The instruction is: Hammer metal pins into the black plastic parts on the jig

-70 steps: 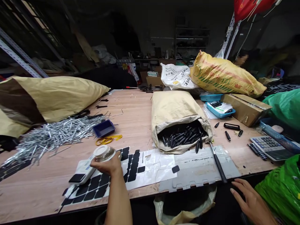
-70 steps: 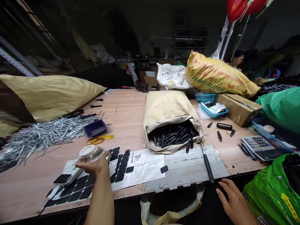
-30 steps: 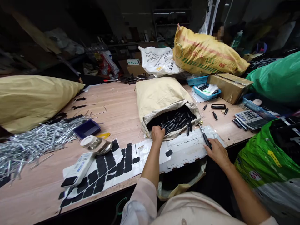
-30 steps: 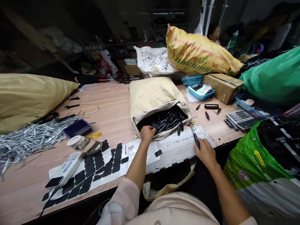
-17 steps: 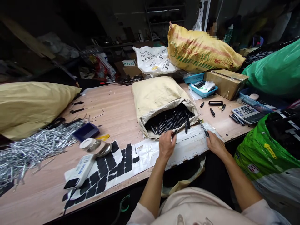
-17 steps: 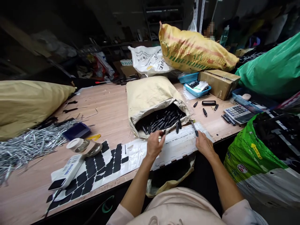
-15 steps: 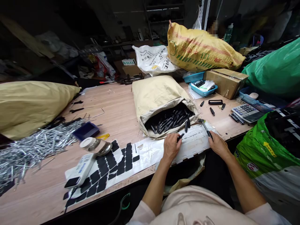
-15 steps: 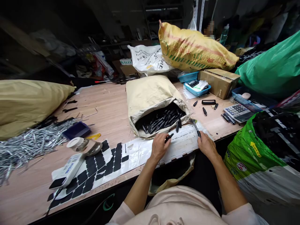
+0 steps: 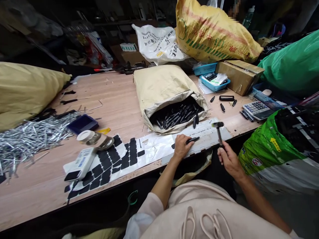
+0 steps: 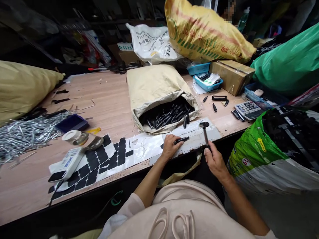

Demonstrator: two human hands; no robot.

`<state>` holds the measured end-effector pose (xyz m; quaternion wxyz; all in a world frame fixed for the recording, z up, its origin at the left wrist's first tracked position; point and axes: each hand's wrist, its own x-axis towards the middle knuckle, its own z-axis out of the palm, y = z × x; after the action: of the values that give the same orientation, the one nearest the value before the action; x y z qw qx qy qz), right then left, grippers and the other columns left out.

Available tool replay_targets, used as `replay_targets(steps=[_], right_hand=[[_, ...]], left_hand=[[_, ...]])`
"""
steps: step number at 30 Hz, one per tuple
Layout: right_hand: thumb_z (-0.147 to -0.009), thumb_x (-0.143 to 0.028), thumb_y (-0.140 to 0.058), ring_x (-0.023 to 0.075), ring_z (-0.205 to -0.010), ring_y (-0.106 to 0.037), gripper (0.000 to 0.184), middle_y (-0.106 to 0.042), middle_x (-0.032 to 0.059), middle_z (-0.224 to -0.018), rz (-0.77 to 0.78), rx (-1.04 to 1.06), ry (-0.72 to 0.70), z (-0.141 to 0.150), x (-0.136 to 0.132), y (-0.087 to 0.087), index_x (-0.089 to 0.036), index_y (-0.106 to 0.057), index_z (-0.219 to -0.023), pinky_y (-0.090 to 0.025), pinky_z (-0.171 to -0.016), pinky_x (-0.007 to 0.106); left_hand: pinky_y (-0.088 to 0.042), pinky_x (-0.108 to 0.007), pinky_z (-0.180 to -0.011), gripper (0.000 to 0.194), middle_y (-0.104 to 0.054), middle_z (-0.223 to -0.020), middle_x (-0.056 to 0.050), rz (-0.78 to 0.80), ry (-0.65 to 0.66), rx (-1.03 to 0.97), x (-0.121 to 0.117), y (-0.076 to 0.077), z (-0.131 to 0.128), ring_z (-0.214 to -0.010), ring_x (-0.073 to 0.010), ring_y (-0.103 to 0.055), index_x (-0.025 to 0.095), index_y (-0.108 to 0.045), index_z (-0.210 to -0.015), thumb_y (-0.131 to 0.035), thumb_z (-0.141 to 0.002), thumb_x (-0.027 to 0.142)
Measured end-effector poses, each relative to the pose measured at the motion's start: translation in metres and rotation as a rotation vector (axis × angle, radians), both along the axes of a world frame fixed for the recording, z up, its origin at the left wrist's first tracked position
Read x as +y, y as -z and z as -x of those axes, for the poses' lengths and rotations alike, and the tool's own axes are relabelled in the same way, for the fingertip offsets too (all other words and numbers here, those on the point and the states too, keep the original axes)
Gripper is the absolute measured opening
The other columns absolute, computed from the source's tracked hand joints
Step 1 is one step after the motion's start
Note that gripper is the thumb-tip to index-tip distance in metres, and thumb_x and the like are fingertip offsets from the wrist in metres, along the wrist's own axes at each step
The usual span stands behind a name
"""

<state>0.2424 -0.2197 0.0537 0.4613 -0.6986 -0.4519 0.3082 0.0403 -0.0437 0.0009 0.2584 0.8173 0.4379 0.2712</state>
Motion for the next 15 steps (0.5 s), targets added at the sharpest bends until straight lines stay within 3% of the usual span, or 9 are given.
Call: replay_targets(steps=[3, 6, 10, 15], right_hand=[[-0.097, -0.047, -0.044, 0.0179, -0.065, -0.064, 0.053, -0.069, 0.0042, -0.082, 0.044, -0.067, -0.082, 0.022, 0.002, 0.009, -0.019, -0.054, -0.142, -0.057, -0.060, 0.029], [-0.097, -0.043, -0.043, 0.0239, -0.090, -0.071, 0.049, -0.074, 0.0080, -0.096, 0.043, -0.175, -0.147, 0.032, 0.007, 0.018, -0.021, -0.058, -0.138, -0.060, -0.080, 0.036], [-0.098, -0.039, -0.040, 0.0265, -0.116, -0.067, 0.048, -0.070, 0.0132, -0.124, -0.020, -0.275, -0.204, 0.035, 0.016, 0.024, -0.017, -0.059, -0.136, -0.053, -0.102, 0.043], [-0.099, -0.035, -0.040, 0.0252, -0.125, -0.063, 0.047, -0.066, 0.0133, -0.134, -0.075, -0.340, -0.222, 0.037, 0.024, 0.030, -0.017, -0.056, -0.140, -0.049, -0.109, 0.043]], left_hand=[[-0.043, -0.037, -0.091, 0.019, -0.064, -0.086, -0.004, -0.002, -0.013, -0.004, -0.001, 0.001, 0.000, -0.095, -0.0231, -0.052, 0.023, -0.076, -0.099, -0.075, -0.081, 0.029], [-0.043, -0.037, -0.090, 0.018, -0.064, -0.087, -0.004, 0.020, -0.014, -0.025, -0.001, 0.001, 0.001, -0.096, -0.0229, -0.052, 0.023, -0.076, -0.099, -0.075, -0.081, 0.027], [-0.043, -0.037, -0.090, 0.016, -0.063, -0.086, -0.004, 0.031, -0.022, -0.040, 0.000, 0.002, 0.002, -0.096, -0.0229, -0.051, 0.023, -0.076, -0.096, -0.074, -0.081, 0.026], [-0.044, -0.037, -0.090, 0.014, -0.063, -0.085, -0.004, 0.043, -0.018, -0.071, 0.001, 0.002, 0.004, -0.097, -0.0227, -0.051, 0.022, -0.076, -0.094, -0.074, -0.080, 0.023]])
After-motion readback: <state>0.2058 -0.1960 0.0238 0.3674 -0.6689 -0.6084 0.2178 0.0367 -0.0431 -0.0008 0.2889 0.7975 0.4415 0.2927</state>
